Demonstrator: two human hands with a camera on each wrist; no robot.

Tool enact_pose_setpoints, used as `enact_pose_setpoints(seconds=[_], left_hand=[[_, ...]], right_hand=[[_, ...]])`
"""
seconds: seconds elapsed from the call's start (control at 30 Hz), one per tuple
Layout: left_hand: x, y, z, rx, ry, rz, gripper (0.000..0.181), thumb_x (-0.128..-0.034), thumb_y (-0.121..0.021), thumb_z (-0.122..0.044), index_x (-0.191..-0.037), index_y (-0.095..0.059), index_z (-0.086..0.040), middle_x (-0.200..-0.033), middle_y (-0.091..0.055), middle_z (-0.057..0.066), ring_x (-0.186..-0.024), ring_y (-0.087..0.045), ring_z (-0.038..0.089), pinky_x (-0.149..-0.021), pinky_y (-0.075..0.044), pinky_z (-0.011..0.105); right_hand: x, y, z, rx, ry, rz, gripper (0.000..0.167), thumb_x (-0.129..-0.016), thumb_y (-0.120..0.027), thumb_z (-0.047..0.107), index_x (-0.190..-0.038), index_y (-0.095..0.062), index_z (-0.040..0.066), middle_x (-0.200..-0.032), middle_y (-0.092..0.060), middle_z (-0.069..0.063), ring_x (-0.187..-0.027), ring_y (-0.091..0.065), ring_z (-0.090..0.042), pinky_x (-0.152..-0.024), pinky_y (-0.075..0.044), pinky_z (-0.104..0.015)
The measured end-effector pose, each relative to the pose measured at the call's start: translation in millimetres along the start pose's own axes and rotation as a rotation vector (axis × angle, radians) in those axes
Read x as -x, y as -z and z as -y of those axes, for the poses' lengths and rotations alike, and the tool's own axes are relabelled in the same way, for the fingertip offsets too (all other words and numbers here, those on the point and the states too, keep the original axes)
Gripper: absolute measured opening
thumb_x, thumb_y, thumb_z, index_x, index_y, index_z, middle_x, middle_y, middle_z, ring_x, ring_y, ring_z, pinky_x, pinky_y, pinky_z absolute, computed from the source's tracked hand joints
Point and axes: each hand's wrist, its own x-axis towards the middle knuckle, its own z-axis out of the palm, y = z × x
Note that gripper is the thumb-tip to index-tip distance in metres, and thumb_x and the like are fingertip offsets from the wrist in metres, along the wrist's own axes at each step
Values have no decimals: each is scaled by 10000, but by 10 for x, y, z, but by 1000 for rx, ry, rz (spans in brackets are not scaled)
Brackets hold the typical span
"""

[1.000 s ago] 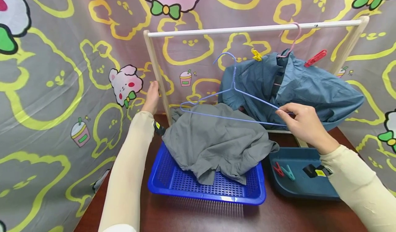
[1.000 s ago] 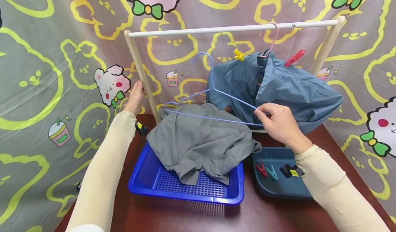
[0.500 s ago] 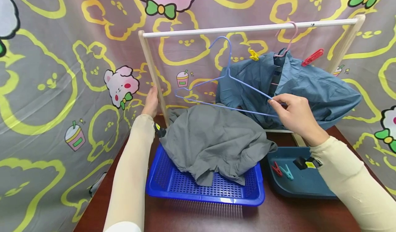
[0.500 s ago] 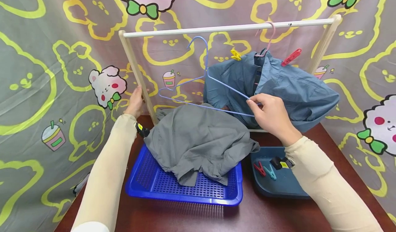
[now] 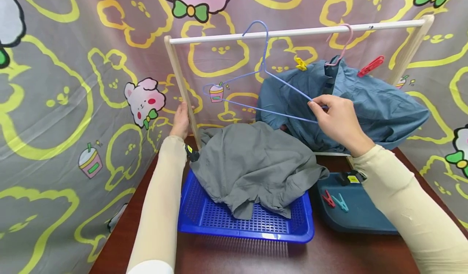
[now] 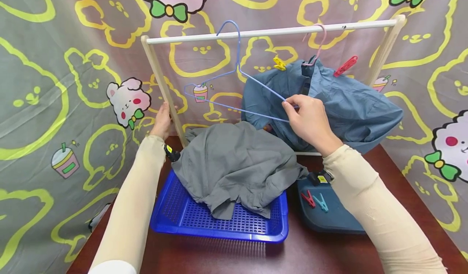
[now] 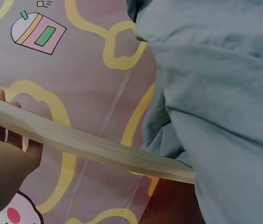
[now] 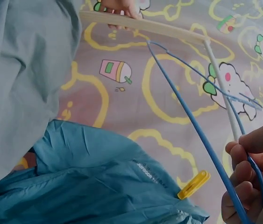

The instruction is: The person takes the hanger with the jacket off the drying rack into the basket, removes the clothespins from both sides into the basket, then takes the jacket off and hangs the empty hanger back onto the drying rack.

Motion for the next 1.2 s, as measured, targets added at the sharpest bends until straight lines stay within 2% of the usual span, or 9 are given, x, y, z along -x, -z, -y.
enact_pose_setpoints(seconds=[0.17, 0.37, 0.6, 0.77, 0.97, 1.2], left_hand=[[-9, -32, 1, 15, -20, -9, 600, -990, -277, -484, -1349, -432, -29, -1322, -446, 141, -1055, -411, 179, -937, -316, 330], [-6, -33, -12, 27, -23, 24, 613, -996, -266, -472, -1361, -410, -2, -1339, -419, 158, -1063, -399, 190, -948, -307, 354], [12, -9, -9, 36, -4, 22, 638, -979, -275, -498, -1362, -410, -5, -1374, -391, 169, -1068, -385, 194, -952, -293, 358], [5, -8, -2, 40, -14, 7, 634, -982, -276, -491, -1356, -417, 0, -1370, -403, 179, -1026, -400, 174, -917, -307, 332], [-18, -9, 17, 47, -8, 18, 632, -979, -273, -491, -1369, -408, -12, -1325, -427, 138, -1039, -408, 172, -918, -313, 330], [-15, -1, 19, 29, -53, -7, 616, -997, -289, -459, -1336, -431, 35, -1314, -442, 194, -939, -418, 133, -839, -323, 269]], right_hand=[[-88, -52, 27, -16, -36, 20, 235, -951, -577, 215, -959, -709, 21, -721, -608, -91, -566, -490, -195, -481, -345, -270], [-176, -128, 45, -16, -60, 49, 246, -959, -562, 224, -967, -706, 25, -705, -600, -89, -544, -492, -204, -466, -355, -293], [-243, -228, 84, 1, -48, 75, 232, -960, -558, 212, -966, -699, 29, -685, -576, -82, -552, -482, -211, -492, -359, -333], [-307, -268, 133, -5, -45, 91, 254, -969, -540, 229, -992, -701, 34, -700, -586, -85, -555, -481, -219, -521, -355, -347], [-356, -344, 157, 5, -27, 116, 260, -971, -536, 214, -1007, -701, 15, -716, -599, -92, -572, -483, -220, -530, -347, -348], [-381, -492, 137, -1, 6, 157, 248, -970, -545, 206, -1020, -699, 19, -715, -601, -85, -551, -476, -212, -528, -351, -352]])
